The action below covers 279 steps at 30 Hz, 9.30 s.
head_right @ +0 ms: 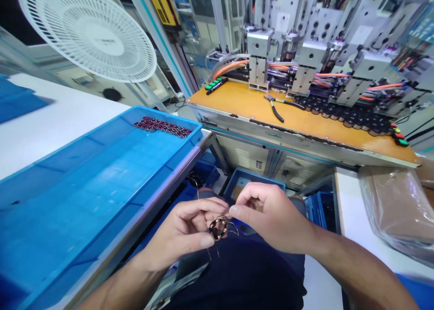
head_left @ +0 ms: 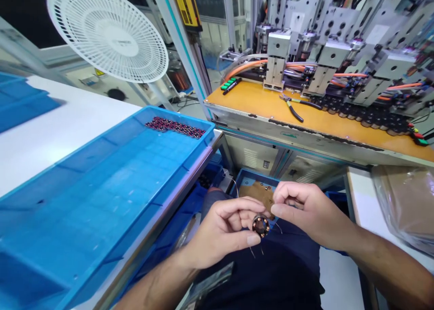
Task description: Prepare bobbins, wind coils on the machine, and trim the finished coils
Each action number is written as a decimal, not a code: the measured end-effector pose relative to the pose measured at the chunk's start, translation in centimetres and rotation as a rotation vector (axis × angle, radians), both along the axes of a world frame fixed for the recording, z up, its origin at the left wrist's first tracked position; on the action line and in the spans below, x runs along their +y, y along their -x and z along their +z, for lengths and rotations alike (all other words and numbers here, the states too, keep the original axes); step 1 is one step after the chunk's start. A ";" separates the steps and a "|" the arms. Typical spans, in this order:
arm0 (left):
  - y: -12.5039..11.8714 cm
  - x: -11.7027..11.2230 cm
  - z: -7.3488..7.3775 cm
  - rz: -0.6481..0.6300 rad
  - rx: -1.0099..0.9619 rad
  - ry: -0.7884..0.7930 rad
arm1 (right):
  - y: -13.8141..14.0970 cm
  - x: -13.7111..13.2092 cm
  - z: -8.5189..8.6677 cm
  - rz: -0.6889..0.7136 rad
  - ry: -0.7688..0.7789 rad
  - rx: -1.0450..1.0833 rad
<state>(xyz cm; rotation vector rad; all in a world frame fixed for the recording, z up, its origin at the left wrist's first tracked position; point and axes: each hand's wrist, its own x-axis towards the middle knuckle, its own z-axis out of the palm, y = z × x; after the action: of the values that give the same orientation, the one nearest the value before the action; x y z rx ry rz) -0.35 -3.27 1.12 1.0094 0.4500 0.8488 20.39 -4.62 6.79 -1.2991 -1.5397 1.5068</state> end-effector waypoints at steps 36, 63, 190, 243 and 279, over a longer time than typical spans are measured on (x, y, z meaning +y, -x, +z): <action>-1.1 -0.3 -0.7 -0.099 -0.126 -0.025 | -2.4 -2.6 1.6 0.387 -0.413 -0.287; -2.0 -0.1 -0.7 -0.194 -0.231 0.172 | -0.7 -1.2 -2.1 0.078 -1.135 -0.187; -2.7 0.6 -1.4 0.228 -0.204 -0.217 | 2.0 -2.5 -4.2 -0.258 -0.032 0.482; -0.6 1.1 2.2 0.304 0.439 -1.022 | -3.6 -0.5 1.1 0.240 -1.398 -0.770; 0.2 2.1 0.6 0.639 0.343 -0.694 | -5.1 -0.3 -7.6 -0.095 -0.695 -0.542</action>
<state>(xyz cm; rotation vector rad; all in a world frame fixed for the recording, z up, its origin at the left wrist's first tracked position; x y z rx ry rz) -0.58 -1.15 1.77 1.7068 0.8240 1.4664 25.53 -4.96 -0.78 -1.3595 -2.0426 0.4637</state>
